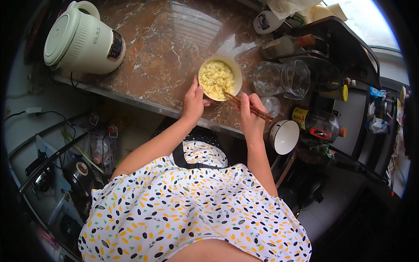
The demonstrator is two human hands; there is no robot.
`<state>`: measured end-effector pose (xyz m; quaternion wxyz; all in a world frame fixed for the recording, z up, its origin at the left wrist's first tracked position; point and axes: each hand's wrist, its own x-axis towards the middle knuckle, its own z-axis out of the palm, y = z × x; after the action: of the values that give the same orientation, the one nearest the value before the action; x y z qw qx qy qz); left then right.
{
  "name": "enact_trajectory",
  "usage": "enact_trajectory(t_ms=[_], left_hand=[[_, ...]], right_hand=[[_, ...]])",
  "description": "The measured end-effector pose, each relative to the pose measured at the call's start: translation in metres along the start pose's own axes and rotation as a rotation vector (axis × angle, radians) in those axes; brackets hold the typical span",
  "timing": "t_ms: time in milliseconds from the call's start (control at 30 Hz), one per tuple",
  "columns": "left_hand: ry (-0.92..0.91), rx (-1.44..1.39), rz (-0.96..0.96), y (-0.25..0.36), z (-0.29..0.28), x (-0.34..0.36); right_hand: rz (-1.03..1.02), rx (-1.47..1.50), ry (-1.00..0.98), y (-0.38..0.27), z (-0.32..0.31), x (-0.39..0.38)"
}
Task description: The person holds a bowl of beaten eggs with their left hand and uses chopsticks in their right hand to continuously stir the mixture on a kitchen countertop. The action remains consistent throughout the video, focusing on blending the eggs within the bowl.
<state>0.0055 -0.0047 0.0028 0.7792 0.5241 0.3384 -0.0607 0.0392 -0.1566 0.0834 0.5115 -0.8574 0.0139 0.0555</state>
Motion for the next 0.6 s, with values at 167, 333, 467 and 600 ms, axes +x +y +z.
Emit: enact_trajectory(t_ms=[167,333,467,600], left_hand=[[-0.019,-0.002,0.032,-0.001,-0.002,0.0],[-0.008,0.012,-0.022,-0.003,-0.002,0.0],[-0.045,-0.049,-0.11,-0.001,0.003,-0.005],[-0.164,-0.123,-0.142,0.005,0.002,-0.011]], right_hand=[[-0.029,0.065,0.111,-0.019,-0.015,0.013],[-0.074,-0.085,0.074,0.003,-0.011,0.013],[-0.076,-0.144,0.051,-0.001,-0.01,0.012],[-0.076,-0.068,0.102,-0.005,-0.016,0.015]])
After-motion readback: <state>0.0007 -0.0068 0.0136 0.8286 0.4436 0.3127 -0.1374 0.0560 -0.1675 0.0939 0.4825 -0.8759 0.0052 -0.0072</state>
